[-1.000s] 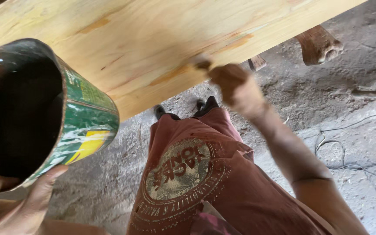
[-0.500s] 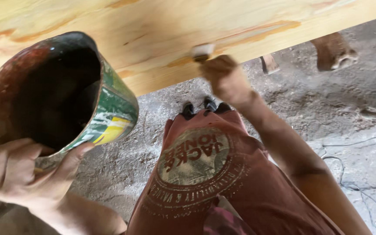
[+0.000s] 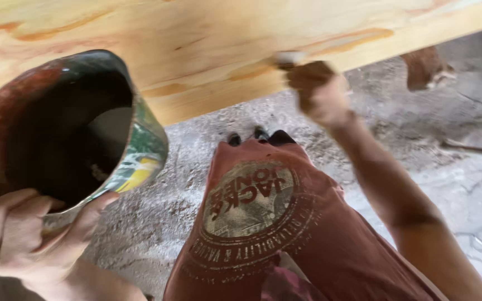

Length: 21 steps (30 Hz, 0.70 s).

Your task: The person carries a can of wood stain and a brush to a long wooden plank, then brushes the stain onto the plank surface, working along its length and reloading the brush from the can. They continue coating the board, moving around it to reach different sections.

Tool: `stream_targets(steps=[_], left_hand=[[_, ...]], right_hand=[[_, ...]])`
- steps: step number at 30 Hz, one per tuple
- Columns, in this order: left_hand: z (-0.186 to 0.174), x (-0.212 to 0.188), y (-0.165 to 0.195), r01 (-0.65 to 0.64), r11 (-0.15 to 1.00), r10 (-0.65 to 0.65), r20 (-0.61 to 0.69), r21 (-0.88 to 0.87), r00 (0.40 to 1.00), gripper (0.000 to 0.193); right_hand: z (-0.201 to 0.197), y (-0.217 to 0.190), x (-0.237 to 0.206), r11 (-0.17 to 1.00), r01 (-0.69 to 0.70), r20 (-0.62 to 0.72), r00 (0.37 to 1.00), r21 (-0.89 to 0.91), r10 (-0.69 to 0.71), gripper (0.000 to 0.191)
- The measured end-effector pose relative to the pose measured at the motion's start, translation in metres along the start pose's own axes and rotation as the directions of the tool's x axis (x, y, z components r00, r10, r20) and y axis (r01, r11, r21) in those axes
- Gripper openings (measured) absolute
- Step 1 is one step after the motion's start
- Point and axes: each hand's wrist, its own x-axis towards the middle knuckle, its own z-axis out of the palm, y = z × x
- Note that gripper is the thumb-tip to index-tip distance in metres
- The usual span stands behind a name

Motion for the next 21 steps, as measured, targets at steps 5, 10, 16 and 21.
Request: stream_targets(steps=[5,10,16,21], left_hand=[[0.0,0.014,-0.024,-0.354,0.935,0.354,0.011,0.001,0.935,0.034],[0.006,0.023,-0.026,-0.356,0.928,0.364,0.065,-0.111,0.929,0.036],[0.022,0.054,-0.016,-0.373,0.926,0.373,-0.009,-0.055,0.928,0.031],[0.037,0.081,-0.008,-0.43,0.902,0.427,-0.062,-0.041,0.902,0.038]], right_hand=[[0.049,-0.058,0.041,0.983,0.161,-0.034,0.987,0.094,-0.158,0.028],[-0.024,0.018,-0.03,0.985,-0.128,0.107,0.984,-0.113,0.14,0.029],[-0.114,0.056,-0.046,0.895,-0.333,-0.027,0.94,-0.297,0.341,0.01],[-0.156,-0.031,0.025,0.896,-0.442,-0.183,0.885,-0.039,0.429,0.013]])
